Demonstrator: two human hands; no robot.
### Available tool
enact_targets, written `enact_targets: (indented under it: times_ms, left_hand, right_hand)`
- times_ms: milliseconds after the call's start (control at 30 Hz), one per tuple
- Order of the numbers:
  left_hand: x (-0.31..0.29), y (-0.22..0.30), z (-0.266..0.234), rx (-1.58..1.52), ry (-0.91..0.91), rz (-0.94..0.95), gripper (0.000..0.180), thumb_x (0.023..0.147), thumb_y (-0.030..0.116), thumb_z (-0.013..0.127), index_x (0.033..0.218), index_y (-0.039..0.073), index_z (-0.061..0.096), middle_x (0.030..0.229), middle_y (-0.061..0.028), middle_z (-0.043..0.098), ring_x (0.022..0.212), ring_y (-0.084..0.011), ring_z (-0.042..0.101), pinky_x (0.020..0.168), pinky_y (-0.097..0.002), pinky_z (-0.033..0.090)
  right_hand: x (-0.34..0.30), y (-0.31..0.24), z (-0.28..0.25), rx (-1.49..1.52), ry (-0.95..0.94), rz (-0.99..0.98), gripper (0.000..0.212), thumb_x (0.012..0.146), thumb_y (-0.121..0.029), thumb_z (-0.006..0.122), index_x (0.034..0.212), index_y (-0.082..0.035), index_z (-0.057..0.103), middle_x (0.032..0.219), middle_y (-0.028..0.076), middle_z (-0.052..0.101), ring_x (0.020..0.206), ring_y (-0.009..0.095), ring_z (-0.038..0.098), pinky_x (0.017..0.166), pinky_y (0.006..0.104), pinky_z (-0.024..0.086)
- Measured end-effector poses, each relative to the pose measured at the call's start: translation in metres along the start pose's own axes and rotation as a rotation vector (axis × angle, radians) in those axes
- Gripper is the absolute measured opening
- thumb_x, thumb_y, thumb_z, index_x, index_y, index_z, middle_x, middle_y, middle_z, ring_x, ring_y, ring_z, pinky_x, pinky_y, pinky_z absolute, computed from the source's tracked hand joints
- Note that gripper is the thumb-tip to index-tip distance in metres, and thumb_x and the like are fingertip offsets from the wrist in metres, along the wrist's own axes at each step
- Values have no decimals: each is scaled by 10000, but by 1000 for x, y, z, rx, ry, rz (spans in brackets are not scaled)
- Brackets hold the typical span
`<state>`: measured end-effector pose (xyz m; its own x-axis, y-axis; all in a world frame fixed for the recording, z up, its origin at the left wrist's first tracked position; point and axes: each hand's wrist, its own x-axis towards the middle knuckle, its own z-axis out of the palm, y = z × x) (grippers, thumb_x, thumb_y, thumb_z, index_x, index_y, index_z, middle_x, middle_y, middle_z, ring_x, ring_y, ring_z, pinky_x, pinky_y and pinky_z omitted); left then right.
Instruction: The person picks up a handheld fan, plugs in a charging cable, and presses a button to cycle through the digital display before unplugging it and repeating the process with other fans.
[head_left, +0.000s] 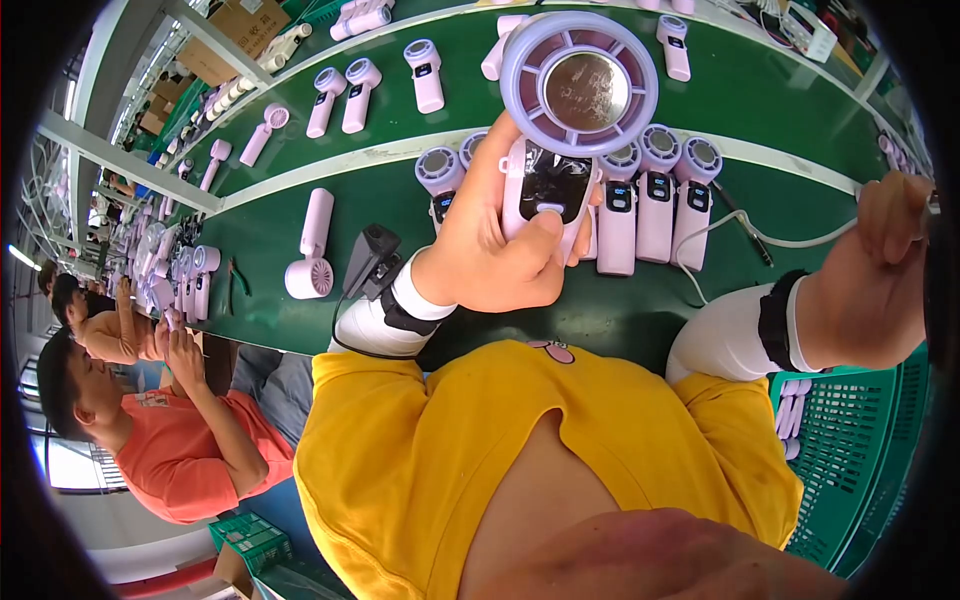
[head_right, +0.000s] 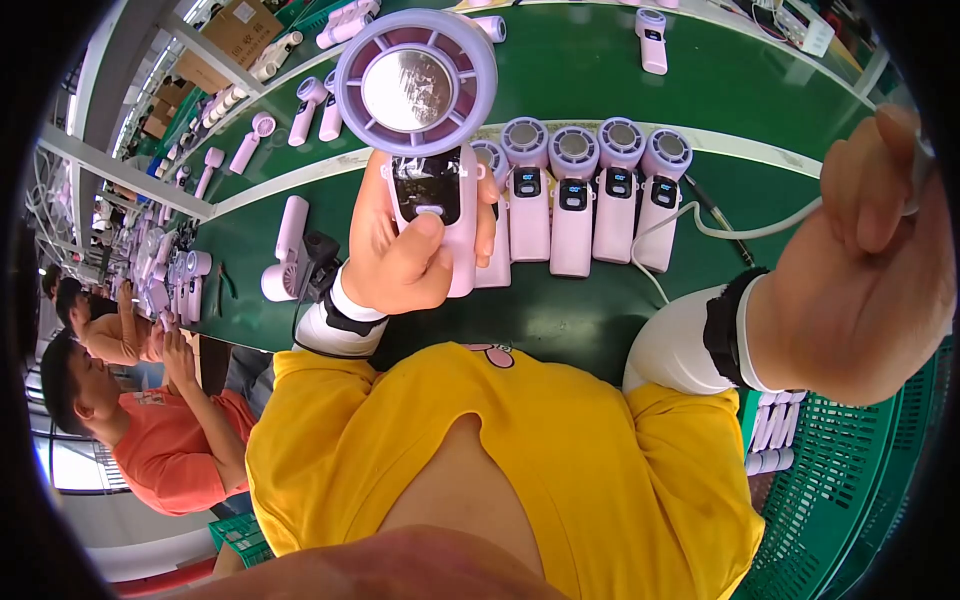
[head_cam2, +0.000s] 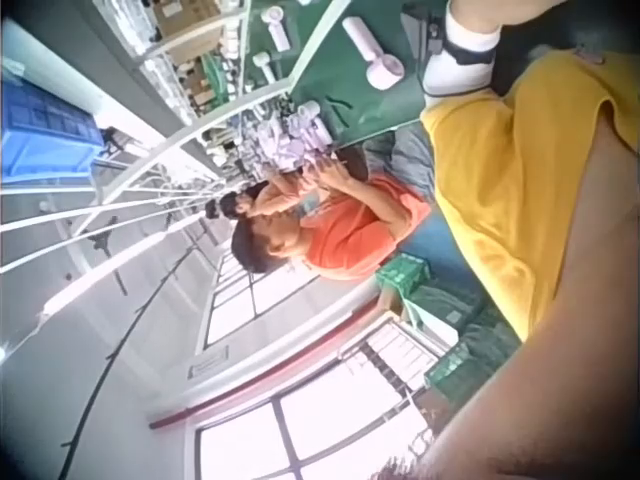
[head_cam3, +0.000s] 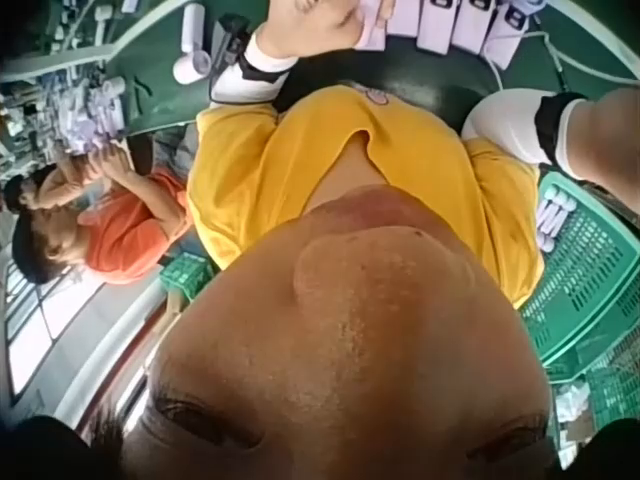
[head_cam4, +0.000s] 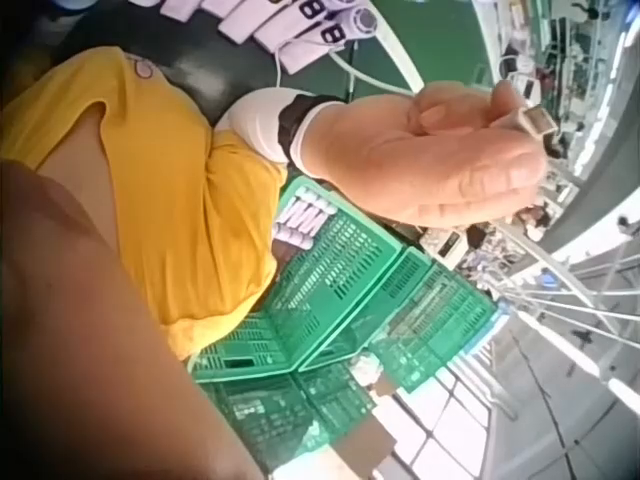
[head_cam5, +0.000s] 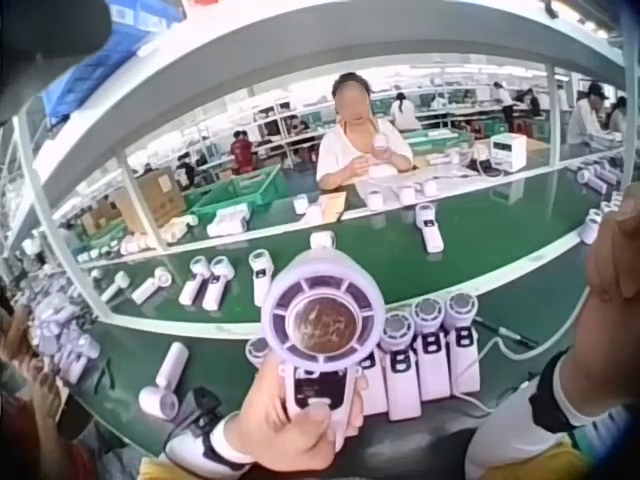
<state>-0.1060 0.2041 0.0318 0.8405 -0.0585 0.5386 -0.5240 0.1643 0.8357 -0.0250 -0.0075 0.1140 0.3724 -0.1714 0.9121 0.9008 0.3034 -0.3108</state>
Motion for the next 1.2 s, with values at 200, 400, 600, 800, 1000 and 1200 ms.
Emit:
enact_targets:
  times_ms: [200,400,600,800,1000,1200]
  left_hand:
    - [0,8,-3,-57,-18,-66,724,668,-90,361,1320,9,63,931,-107,515,673,-127,514,597,-250,442]
    - [0,6,-1,-27,-17,4,722,656,-92,358,1314,-18,68,912,-106,511,654,-118,501,592,-238,437]
    - [-2,7,0,45,-64,73,733,634,-94,350,1308,-37,69,879,-101,505,638,-109,488,577,-232,433]
    - [-3,10,0,-18,-58,51,731,623,-99,338,1306,-38,81,875,-101,504,637,-110,489,577,-233,438]
    - [-3,12,3,-36,24,21,724,625,-100,327,1309,-11,107,885,-107,506,645,-120,492,592,-238,447]
    - [-5,9,-2,55,-47,71,721,625,-102,332,1305,-20,109,901,-115,505,664,-122,492,609,-244,451]
  right_hand:
    - [-3,19,-8,-45,-61,-4,269,881,-261,463,851,6,459,747,115,529,417,29,297,366,141,195]
    - [-7,-12,-7,112,-68,264,291,883,-153,353,905,66,544,553,6,319,503,75,256,479,231,186]
    - [-8,-10,-6,65,-144,186,350,902,-171,296,914,63,555,542,18,376,469,63,284,449,219,197]
    - [-7,-10,-6,92,-163,188,349,901,-168,295,903,62,558,544,23,392,468,65,283,449,218,196]
    - [-6,-10,-6,108,-182,204,329,896,-159,316,897,63,558,575,39,434,473,64,295,449,213,205]
    - [-5,-11,-5,125,-198,210,308,891,-149,337,891,65,559,606,56,476,478,64,308,450,208,214]
